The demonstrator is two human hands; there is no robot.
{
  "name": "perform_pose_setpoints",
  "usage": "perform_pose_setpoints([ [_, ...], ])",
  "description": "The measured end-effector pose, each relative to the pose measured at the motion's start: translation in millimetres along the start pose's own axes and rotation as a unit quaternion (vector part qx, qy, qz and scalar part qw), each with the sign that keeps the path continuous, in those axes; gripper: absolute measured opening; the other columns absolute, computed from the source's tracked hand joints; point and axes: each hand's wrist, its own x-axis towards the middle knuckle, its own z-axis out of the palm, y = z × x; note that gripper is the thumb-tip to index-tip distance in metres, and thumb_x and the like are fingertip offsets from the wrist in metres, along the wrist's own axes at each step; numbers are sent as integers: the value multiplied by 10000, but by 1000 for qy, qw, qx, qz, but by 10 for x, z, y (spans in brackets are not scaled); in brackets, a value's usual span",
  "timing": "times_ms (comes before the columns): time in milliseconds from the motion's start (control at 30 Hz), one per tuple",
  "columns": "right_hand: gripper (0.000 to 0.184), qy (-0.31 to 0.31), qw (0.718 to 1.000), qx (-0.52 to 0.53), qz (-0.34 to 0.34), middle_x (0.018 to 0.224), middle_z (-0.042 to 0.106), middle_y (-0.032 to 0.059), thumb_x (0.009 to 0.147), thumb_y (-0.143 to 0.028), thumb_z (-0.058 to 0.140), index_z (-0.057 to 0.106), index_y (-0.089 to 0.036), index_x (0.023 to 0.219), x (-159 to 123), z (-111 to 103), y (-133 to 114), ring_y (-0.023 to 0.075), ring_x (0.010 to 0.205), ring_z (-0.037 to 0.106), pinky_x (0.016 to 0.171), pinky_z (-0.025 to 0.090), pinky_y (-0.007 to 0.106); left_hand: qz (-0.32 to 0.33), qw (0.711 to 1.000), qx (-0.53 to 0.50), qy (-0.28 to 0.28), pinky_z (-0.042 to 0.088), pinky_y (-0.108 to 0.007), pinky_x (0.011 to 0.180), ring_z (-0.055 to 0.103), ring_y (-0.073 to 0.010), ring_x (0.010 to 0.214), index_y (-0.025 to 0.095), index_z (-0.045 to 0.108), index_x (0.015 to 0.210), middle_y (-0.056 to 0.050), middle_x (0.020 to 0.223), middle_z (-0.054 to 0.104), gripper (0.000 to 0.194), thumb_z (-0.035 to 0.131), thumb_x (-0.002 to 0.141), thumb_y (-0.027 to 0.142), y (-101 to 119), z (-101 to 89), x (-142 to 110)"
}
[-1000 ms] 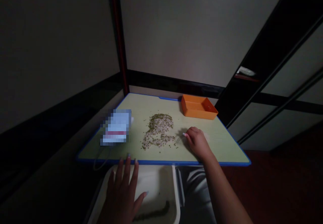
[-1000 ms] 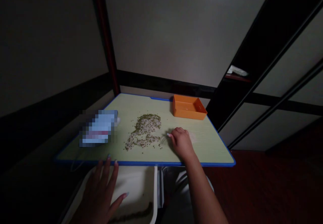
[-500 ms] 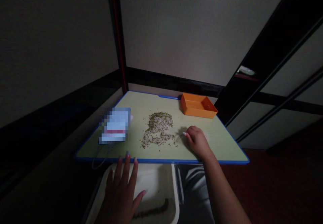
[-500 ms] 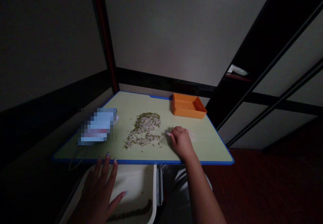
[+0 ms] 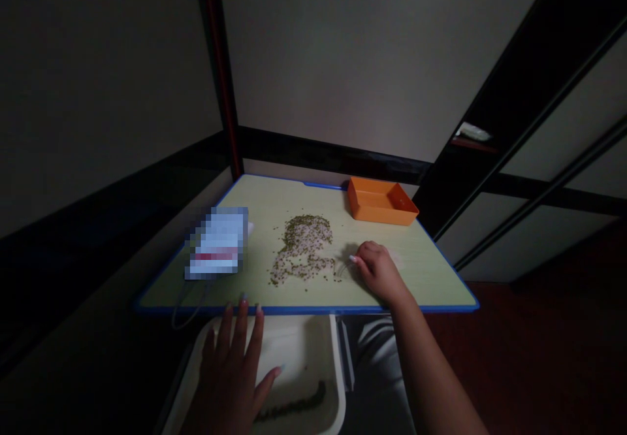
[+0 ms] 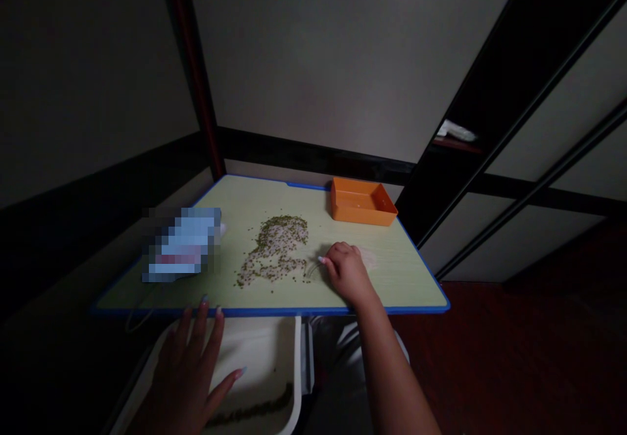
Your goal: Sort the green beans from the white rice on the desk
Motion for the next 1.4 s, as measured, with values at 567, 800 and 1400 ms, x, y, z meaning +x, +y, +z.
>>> perform_pose_setpoints([
  [567,241,0,998,-41,47,837,657,66,981,-217,561,610,-185,747,-9,-32,-78,206,851,571,812,356,340,18,1000,7,-21,425,-653,1082,68,-462,1598,64,144,1581,-299,1699,127,852,431,914,508,-58,47,-27],
  [800,214,4,996,-54,76,849,670,64,976,-201,585,631,-176,768,-3,-35,-72,197,842,573,809,350,332,26,1000,0,0,434,-688,1047,53,-455,1603,60,131,1581,-288,1708,87,812,357,935,496,-63,49,1],
  [1400,208,-20,992,-74,97,904,704,75,987,-204,594,660,-162,794,43,-62,-164,195,902,599,826,334,330,14,1000,-25,-3,384,-768,1082,32,-481,1596,99,70,1594,-307,1700,96,809,378,925,435,-109,141,-10],
])
